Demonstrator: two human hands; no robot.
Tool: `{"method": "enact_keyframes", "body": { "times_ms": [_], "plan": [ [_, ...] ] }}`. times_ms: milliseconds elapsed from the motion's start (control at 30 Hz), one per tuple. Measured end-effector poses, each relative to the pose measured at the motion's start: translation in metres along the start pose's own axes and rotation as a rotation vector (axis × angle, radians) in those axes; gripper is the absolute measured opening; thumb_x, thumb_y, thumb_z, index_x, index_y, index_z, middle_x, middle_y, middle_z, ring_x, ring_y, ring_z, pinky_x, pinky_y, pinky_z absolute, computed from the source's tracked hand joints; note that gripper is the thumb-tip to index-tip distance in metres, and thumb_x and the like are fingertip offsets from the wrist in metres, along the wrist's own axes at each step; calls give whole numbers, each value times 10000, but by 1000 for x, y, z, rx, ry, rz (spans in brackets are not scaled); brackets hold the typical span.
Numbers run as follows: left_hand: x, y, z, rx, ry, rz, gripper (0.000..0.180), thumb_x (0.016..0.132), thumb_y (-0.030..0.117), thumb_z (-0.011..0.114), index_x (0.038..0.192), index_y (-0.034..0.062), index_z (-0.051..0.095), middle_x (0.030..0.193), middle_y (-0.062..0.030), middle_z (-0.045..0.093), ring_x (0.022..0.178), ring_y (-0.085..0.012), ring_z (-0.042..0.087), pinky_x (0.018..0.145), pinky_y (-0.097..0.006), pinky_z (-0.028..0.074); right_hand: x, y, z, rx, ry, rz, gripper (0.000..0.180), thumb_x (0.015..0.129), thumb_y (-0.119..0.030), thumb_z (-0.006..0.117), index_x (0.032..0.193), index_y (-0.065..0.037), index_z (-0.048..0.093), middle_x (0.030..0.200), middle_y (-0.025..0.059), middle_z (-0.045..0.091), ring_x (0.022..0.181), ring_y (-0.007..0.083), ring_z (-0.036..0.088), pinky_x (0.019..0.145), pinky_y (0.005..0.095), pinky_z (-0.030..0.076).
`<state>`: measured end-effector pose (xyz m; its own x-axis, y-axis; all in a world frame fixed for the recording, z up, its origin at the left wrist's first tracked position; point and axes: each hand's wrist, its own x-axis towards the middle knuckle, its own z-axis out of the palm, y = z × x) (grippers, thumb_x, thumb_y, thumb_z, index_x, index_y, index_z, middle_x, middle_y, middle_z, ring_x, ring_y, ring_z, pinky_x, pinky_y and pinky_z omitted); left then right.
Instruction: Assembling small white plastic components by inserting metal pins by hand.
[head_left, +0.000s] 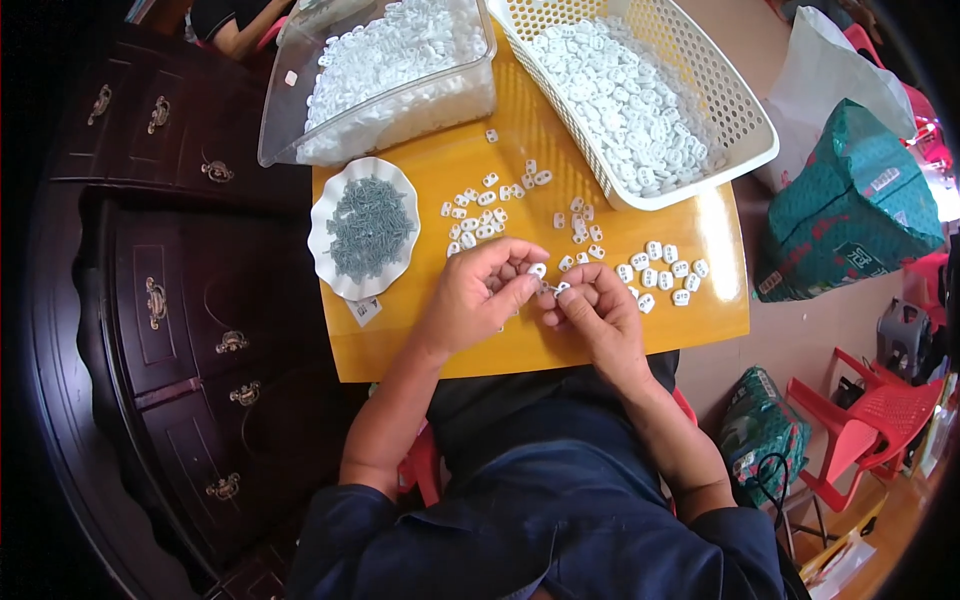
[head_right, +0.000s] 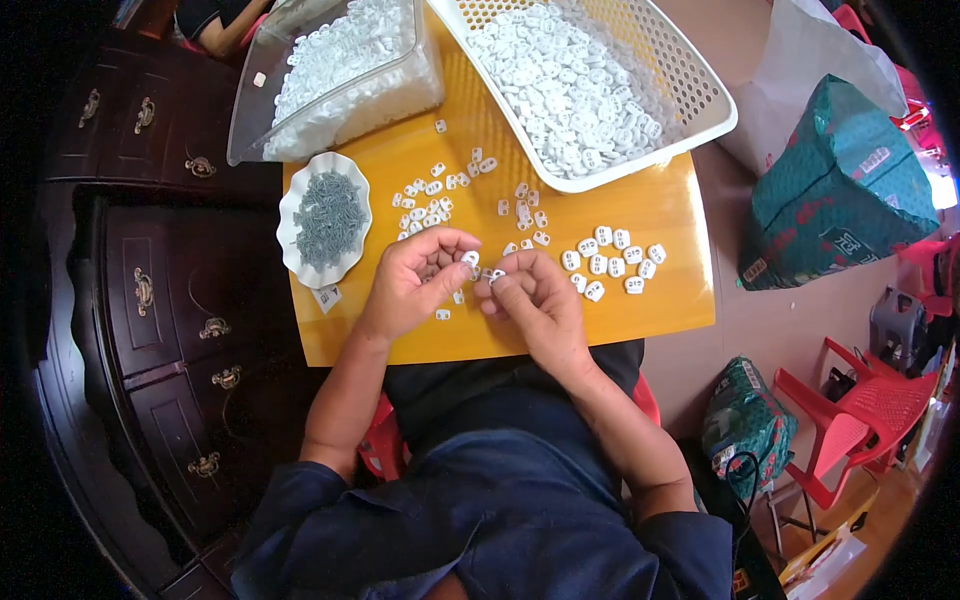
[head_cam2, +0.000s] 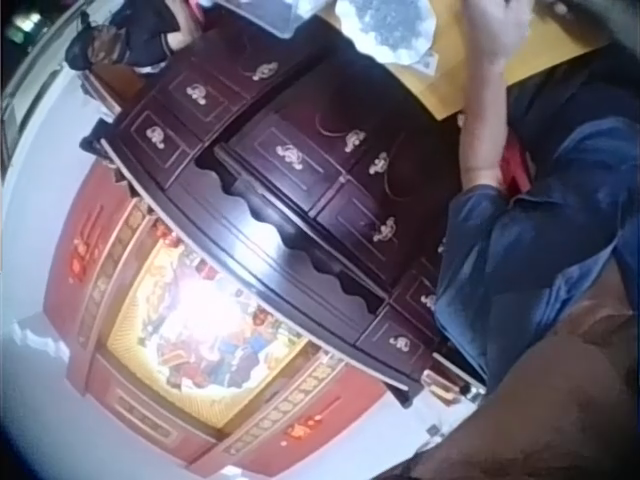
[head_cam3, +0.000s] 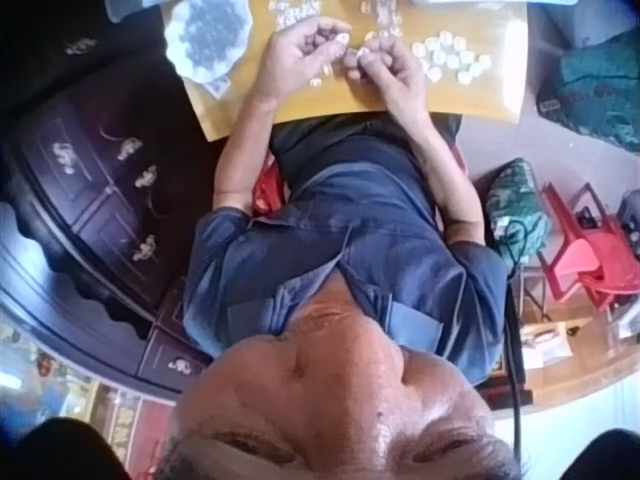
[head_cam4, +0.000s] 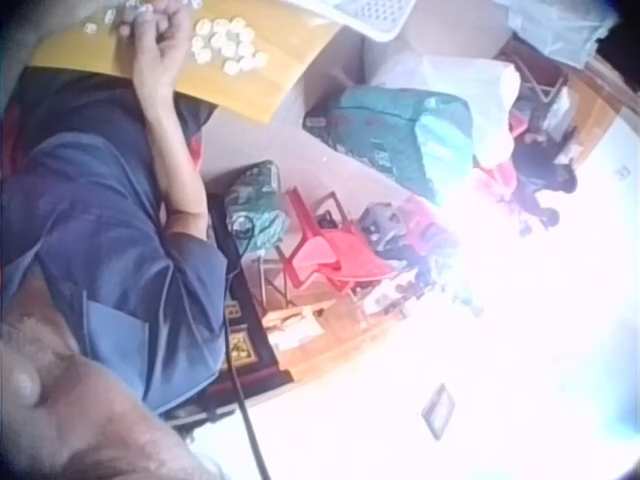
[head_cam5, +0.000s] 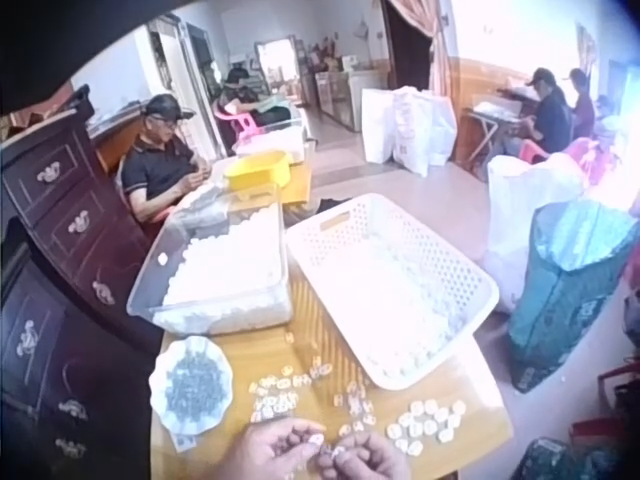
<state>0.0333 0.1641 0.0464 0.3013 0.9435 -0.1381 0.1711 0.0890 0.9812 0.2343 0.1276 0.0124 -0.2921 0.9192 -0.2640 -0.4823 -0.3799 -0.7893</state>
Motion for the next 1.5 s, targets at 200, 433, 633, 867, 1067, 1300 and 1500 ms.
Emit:
{"method": "enact_keyframes", "body": {
  "times_ms": [200, 433, 633, 867, 1067, 1300, 1500],
  "plan": [
    [-6, -5, 8, -68, 12, 45, 236, 982, -37, 649, 1217, -22, 652, 940, -33, 725, 858, -84, 733, 739, -236, 582, 0, 0, -1, -19, -8, -19, 128, 1082, -82, 574, 1190, -17, 550, 1036, 67, 728, 898, 97, 671, 811, 240, 535],
    [-11, -8, 13, -74, 30, 84, 240, 960, -61, 670, 1197, -23, 659, 938, -47, 726, 843, -86, 729, 738, -239, 585, -1, 1, -1, -9, -18, -20, 125, 1080, -79, 577, 1187, -19, 556, 1043, 56, 725, 913, 93, 676, 806, 229, 534],
    [-12, -8, 14, -35, 41, 135, 243, 945, -71, 693, 1182, -24, 668, 943, -62, 732, 824, -102, 739, 720, -242, 586, -1, 1, -1, -23, -27, -41, 118, 1079, -78, 578, 1180, -19, 561, 1026, 46, 717, 913, 90, 678, 804, 226, 535],
    [-11, 5, 12, 109, 55, 190, 225, 919, -68, 722, 1139, -24, 712, 938, -61, 728, 783, -98, 731, 668, -239, 566, -1, 3, 0, -40, -22, -40, 118, 1079, -77, 578, 1179, -17, 566, 1004, 37, 714, 907, 84, 677, 801, 221, 536],
    [-7, 1, 10, 238, 25, 237, 217, 894, -72, 736, 1100, -5, 746, 894, -58, 696, 709, -90, 673, 604, -240, 514, -1, 4, 0, -57, -25, -42, 115, 1078, -85, 586, 1171, -17, 575, 965, 25, 710, 891, 76, 670, 797, 214, 528],
    [-4, 9, 12, 215, -3, 262, 192, 913, -65, 715, 1095, -11, 744, 915, -65, 693, 701, -117, 690, 648, -248, 562, -1, -3, 2, -94, 3, 26, 180, 1087, -126, 589, 1211, 4, 600, 958, 19, 717, 871, 65, 661, 772, 212, 518],
    [-6, 17, 18, 345, -22, 262, 317, 862, 11, 786, 1170, 6, 712, 971, -93, 685, 830, -198, 722, 702, -323, 592, 0, -2, -1, -122, 18, -1, 185, 1092, -149, 585, 1170, 13, 630, 996, 26, 716, 887, 66, 658, 799, 210, 519]
  ]
}}
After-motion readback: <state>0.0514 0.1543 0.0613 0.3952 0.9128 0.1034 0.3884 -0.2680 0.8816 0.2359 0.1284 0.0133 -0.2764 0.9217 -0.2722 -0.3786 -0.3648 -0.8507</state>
